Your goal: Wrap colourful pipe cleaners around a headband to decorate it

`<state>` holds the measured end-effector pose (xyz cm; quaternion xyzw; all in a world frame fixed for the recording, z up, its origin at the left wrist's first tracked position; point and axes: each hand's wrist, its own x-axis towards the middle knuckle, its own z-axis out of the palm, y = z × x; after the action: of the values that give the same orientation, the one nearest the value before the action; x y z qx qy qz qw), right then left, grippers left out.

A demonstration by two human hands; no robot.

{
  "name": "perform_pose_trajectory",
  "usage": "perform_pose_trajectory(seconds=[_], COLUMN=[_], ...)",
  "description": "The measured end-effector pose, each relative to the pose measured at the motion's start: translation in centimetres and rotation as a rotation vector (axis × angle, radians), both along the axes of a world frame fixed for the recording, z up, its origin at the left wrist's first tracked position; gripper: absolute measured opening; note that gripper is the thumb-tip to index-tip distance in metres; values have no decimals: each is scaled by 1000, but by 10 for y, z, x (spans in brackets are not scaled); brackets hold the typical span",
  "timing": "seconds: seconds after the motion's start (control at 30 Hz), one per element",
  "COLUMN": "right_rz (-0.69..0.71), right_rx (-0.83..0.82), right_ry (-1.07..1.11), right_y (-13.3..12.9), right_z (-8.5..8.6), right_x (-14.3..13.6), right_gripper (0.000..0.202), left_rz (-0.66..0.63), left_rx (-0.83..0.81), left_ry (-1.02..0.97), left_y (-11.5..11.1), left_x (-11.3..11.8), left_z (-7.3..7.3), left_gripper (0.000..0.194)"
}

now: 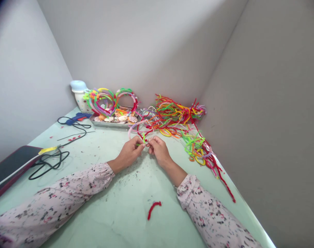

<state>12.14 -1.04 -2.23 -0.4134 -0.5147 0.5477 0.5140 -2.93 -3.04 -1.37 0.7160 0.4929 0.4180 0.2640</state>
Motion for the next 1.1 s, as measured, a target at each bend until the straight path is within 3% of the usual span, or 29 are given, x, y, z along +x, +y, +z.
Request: perform_pose_trajectory(seconds=[0.63,1.1], right_rz=[26,18], right_rx=[50,69], right_ry=[-66,-104], right_y=[-2,-3], right_z=[-2,-1], right_x=[1,2], right_gripper=[23,23], left_rz=[66,62], left_rx=[-67,-136], left_ry=[44,-32], left_y=[0,5], left_x=[0,1], left_z=[6,2], left_gripper=[17,15])
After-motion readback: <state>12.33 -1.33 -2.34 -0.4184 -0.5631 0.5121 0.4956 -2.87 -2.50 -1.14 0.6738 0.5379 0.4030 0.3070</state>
